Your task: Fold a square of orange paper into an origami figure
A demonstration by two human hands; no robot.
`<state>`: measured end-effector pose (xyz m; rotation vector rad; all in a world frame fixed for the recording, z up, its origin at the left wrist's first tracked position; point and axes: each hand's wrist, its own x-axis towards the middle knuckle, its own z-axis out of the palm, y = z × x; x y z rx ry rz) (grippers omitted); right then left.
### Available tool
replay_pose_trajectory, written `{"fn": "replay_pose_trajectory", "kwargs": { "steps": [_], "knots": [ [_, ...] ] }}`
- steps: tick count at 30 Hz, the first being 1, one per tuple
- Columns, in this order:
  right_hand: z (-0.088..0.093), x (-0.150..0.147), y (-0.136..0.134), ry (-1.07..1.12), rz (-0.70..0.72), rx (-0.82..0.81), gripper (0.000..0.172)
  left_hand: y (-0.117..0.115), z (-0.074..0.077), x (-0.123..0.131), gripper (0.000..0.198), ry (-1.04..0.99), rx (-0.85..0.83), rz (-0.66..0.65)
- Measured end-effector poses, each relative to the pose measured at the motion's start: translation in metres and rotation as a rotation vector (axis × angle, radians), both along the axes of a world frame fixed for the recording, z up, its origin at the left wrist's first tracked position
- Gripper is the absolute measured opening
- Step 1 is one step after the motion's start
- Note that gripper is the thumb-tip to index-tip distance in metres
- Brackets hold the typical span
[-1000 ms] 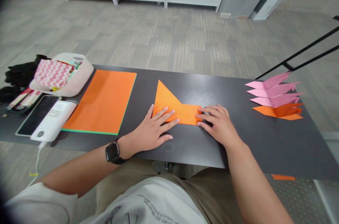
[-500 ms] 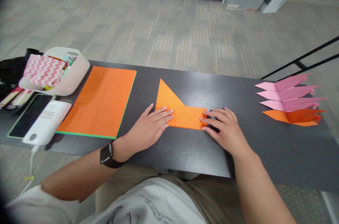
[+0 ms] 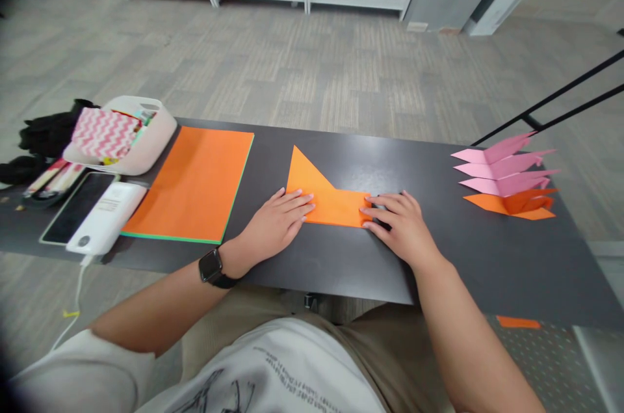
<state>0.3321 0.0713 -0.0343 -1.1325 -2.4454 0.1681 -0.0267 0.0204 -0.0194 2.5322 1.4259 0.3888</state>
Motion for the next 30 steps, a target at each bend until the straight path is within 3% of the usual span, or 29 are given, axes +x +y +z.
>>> {"fn": "replay_pose_trajectory", "kwargs": {
  "steps": [6,12,15,18,23,30],
  "knots": [
    [0.001,-0.005,-0.002,-0.009,-0.034,-0.060,0.021,-0.003,0.018,0.014,0.044,0.123,0.131,-0.004],
    [0.001,-0.008,-0.003,-0.003,-0.036,-0.080,0.022,-0.023,0.034,0.071,0.040,0.122,0.170,-0.196],
    [0.002,-0.008,-0.003,-0.005,-0.034,-0.097,0.023,-0.037,0.031,0.100,0.046,0.136,0.129,-0.145],
    [0.003,-0.009,-0.003,-0.009,-0.032,-0.119,0.023,-0.045,0.023,0.113,0.059,0.141,0.107,-0.077],
    [0.002,-0.010,-0.002,0.015,-0.037,-0.123,0.022,-0.046,0.012,0.113,0.064,0.125,0.109,-0.044],
    [-0.002,-0.008,-0.003,0.024,-0.034,-0.115,0.021,-0.045,0.012,0.115,0.061,0.116,0.100,-0.017]
  ]
}}
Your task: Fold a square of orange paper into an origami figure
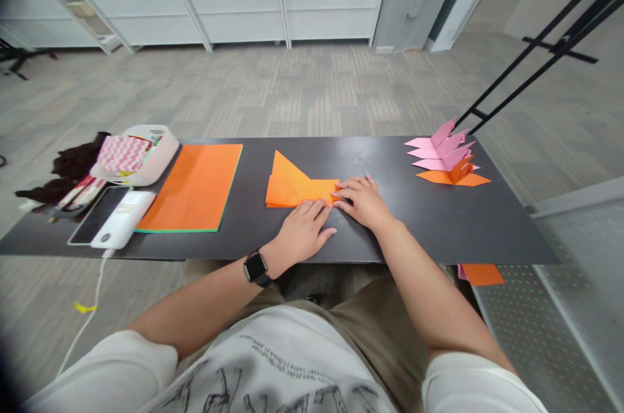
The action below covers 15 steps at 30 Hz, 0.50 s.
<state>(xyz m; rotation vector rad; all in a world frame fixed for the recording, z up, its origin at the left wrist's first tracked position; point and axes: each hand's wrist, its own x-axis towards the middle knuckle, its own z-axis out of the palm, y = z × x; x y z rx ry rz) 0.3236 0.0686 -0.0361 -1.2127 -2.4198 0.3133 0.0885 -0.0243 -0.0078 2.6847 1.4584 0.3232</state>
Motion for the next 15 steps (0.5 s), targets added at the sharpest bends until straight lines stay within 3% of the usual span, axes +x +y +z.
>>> {"fn": "replay_pose_trajectory", "kwargs": {
  "steps": [6,15],
  "knots": [
    [-0.001,0.001,0.001,-0.013,-0.005,0.010,0.022,0.000,-0.003,-0.015,0.060,-0.003,0.033,-0.007],
    [-0.003,0.002,0.001,-0.012,-0.009,0.017,0.022,0.006,-0.007,-0.078,0.051,0.016,0.038,0.002]
  ]
}}
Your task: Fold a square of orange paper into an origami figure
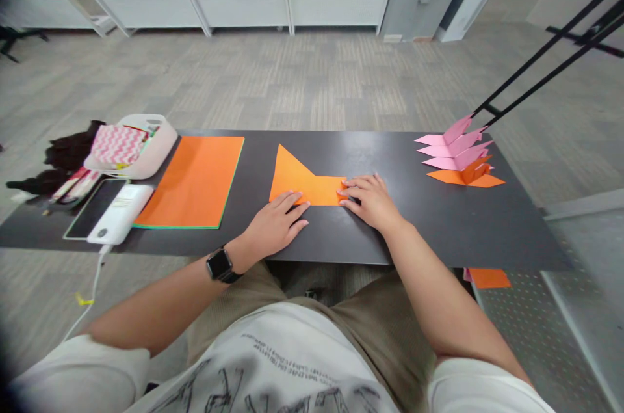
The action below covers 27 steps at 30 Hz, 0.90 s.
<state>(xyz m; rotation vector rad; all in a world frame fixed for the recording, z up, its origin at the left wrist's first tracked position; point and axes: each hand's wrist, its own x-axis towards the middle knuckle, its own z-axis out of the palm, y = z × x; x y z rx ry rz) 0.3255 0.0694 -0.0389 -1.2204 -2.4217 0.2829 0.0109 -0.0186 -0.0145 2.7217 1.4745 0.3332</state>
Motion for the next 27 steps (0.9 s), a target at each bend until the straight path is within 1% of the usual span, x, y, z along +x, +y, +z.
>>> {"fn": "replay_pose_trajectory", "kwargs": {
  "steps": [3,6,11,17,23,27],
  "knots": [
    [0.001,0.000,0.000,0.005,-0.005,-0.005,0.021,0.004,0.002,-0.021,0.047,0.014,0.010,-0.024],
    [0.001,0.001,0.001,0.010,-0.002,-0.015,0.021,0.005,0.006,-0.038,0.045,0.022,0.004,-0.021],
    [0.001,0.001,0.001,0.010,0.002,-0.023,0.022,0.006,0.015,-0.059,0.042,0.047,0.011,0.010],
    [0.000,0.001,0.000,0.005,-0.002,-0.010,0.023,0.005,0.019,-0.082,0.038,0.077,0.015,0.012],
    [0.000,0.001,0.000,0.017,0.004,-0.016,0.023,-0.002,0.021,-0.100,0.037,0.056,0.006,0.087],
    [0.000,0.002,0.001,0.019,0.008,-0.016,0.023,-0.001,0.022,-0.100,0.038,-0.020,0.015,0.078]
  ]
}}
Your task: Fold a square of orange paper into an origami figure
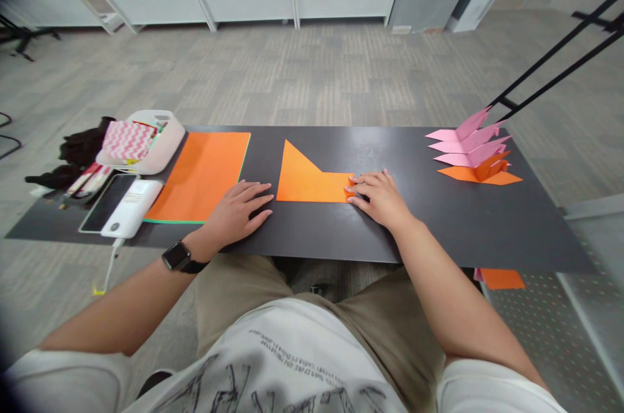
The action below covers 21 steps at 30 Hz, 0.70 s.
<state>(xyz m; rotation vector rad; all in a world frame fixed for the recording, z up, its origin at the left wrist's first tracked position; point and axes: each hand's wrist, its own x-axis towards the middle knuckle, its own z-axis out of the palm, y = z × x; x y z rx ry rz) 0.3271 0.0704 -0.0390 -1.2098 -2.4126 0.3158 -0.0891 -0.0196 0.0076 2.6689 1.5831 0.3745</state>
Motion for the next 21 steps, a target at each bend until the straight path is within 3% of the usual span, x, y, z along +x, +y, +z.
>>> {"fn": "replay_pose_trajectory", "kwargs": {
  "steps": [5,11,14,17,21],
  "knots": [
    [0.000,0.000,0.001,-0.004,0.004,0.011,0.024,0.006,-0.004,0.027,0.043,-0.123,0.031,0.038],
    [-0.003,0.000,0.000,-0.016,0.001,0.046,0.023,-0.005,-0.008,0.118,0.061,-0.071,-0.066,-0.107],
    [-0.005,0.000,0.000,-0.032,0.002,0.059,0.023,-0.014,-0.006,0.158,0.063,-0.041,-0.050,-0.026],
    [-0.005,0.001,0.001,-0.038,0.005,0.057,0.022,-0.017,-0.006,0.175,0.062,-0.017,-0.077,0.036],
    [-0.003,0.000,0.001,-0.027,0.014,0.036,0.023,-0.015,-0.011,0.176,0.057,-0.014,-0.101,0.051]
  ]
}}
